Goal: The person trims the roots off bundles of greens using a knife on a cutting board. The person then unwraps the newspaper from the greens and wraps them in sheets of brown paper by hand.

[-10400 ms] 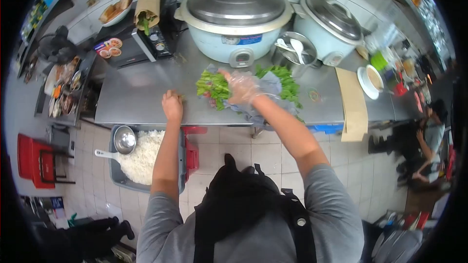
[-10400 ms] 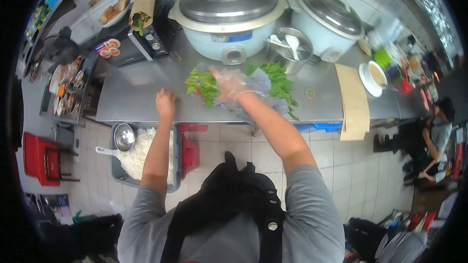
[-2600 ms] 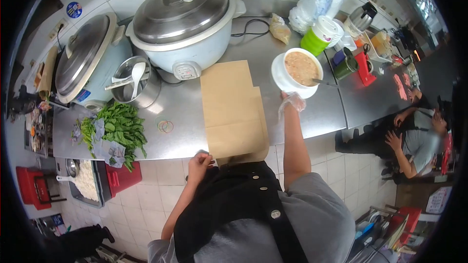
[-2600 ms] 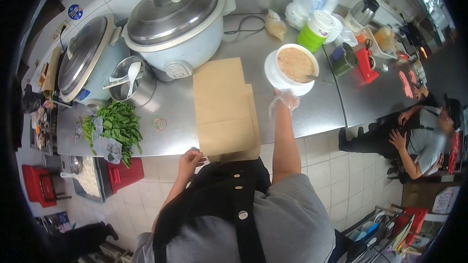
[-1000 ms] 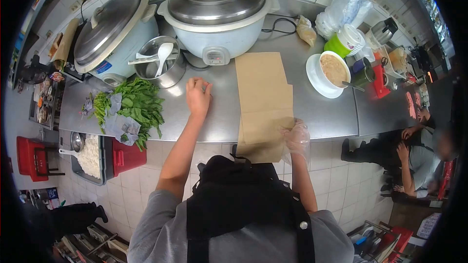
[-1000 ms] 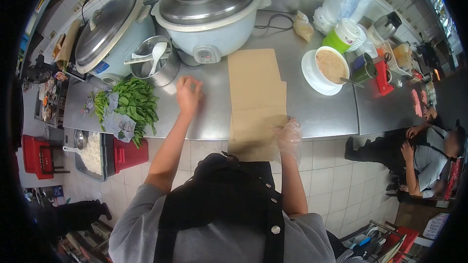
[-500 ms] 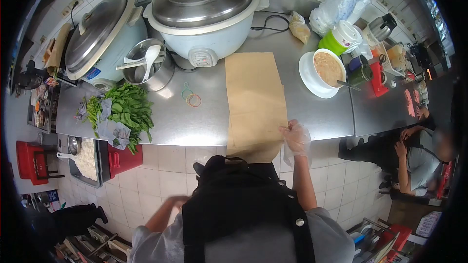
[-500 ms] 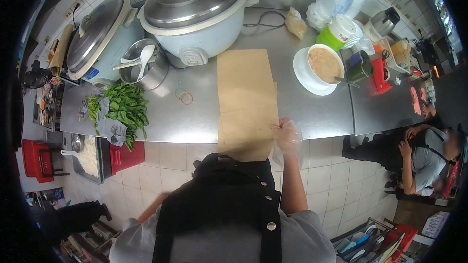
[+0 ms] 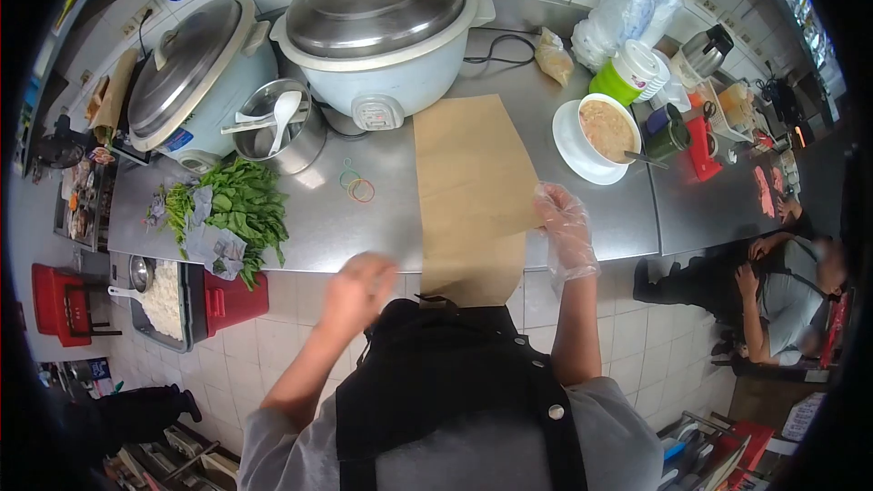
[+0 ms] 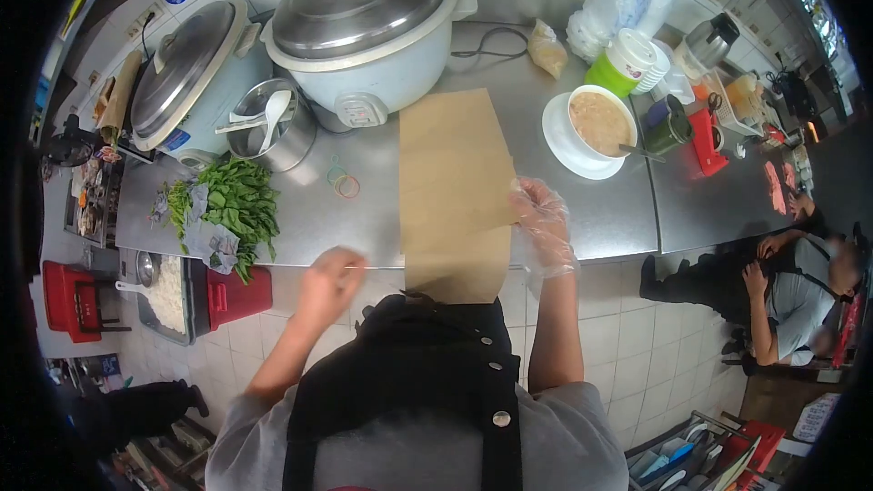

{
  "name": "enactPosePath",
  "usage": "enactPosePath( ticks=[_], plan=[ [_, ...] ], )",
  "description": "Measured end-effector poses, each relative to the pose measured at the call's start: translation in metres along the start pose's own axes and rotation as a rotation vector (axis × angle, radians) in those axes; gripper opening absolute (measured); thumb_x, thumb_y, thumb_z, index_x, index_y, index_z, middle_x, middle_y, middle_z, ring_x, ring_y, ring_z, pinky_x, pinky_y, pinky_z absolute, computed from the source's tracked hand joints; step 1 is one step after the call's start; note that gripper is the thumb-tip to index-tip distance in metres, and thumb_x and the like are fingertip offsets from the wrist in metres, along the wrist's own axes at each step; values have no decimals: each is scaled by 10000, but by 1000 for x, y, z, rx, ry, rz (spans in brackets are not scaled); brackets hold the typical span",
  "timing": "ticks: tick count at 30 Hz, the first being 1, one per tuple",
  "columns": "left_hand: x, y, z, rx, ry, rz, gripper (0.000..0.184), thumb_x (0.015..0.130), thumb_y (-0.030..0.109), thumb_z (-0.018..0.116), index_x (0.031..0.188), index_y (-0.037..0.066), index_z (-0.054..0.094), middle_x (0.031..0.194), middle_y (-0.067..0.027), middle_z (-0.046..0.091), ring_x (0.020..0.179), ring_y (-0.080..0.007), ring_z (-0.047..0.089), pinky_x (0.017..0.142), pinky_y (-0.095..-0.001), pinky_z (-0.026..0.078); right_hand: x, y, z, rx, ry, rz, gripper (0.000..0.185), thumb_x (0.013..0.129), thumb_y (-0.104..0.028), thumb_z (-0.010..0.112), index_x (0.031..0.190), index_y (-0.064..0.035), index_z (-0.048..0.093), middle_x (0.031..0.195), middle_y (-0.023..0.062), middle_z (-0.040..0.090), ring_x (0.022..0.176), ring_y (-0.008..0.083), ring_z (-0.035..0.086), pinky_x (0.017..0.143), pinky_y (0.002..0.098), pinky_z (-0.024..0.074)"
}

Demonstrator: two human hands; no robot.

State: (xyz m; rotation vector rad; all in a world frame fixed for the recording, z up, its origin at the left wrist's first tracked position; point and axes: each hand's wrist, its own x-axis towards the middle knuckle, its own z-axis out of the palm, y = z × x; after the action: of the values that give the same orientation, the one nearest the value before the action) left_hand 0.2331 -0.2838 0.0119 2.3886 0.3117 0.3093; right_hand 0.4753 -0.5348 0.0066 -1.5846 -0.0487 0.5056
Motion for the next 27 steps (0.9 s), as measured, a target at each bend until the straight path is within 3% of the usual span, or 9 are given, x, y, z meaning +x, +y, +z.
enactPosePath(
  ticks=[2,4,8,10,11,13,16,20,27],
  plan=[
    [38,55,1,195,80,423,429,894,220,684,1246,-9,596,1137,-198,665,970,-382,656,889,-406,530,-4,1,12,4,-11,-19,282,920,-213,667,1150,-50,657,877,-22,652,685,47,558,587,213,415],
    [60,64,33,450,113,493,470,894,107,643,1338,2,532,1305,-213,590,1136,-395,613,951,-398,526,-7,6,18,26,-79,-131,313,946,-281,647,1162,-55,651,896,-5,659,703,74,597,622,215,448],
    [88,16,84,277,186,438,497,873,47,614,1357,2,510,1206,-230,642,1068,-382,657,915,-417,536,-17,25,23,361,-102,34,394,958,-333,640,1215,-36,614,991,73,682,847,151,652,751,282,503],
    [85,5,75,105,113,163,461,863,-19,574,1322,-9,535,1105,-245,671,981,-343,701,813,-427,566,-12,85,16,154,-197,-270,519,938,-405,631,1336,-79,566,1282,154,610,1197,266,585,980,419,462],
    [84,5,66,107,113,164,461,863,-19,574,1322,-9,535,1105,-245,671,981,-343,701,813,-427,566,-20,92,22,155,-197,-271,519,938,-405,631,1336,-79,566,1282,154,610,1197,266,585,980,419,462],
    [82,9,41,37,364,256,380,893,-18,578,1273,-16,567,1000,-254,677,804,-305,717,691,-384,571,-33,105,41,-1309,-134,-353,613,913,-421,626,1452,-166,484,1540,162,377,1442,317,330,1147,530,277],
    [71,4,15,-196,332,-64,274,958,50,589,1221,-25,590,993,-199,708,777,-244,705,706,-318,548,-26,152,40,-1377,25,-536,648,901,-430,627,1486,-221,443,1595,156,271,1473,346,251,1165,583,211],
    [66,-1,11,-663,469,-115,268,1003,139,588,1217,-22,591,1013,-113,720,828,-188,683,757,-265,518,8,145,26,-1361,41,-605,593,919,-401,615,1458,-198,472,1595,143,260,1482,347,226,1182,573,173],
    [48,-27,82,-1329,533,-498,335,995,139,595,1295,4,529,1249,-88,622,1106,-189,606,951,-336,482,19,112,4,-888,135,-518,367,982,-283,555,1293,-92,591,1358,183,529,1243,386,502,1023,471,430]
  ],
)
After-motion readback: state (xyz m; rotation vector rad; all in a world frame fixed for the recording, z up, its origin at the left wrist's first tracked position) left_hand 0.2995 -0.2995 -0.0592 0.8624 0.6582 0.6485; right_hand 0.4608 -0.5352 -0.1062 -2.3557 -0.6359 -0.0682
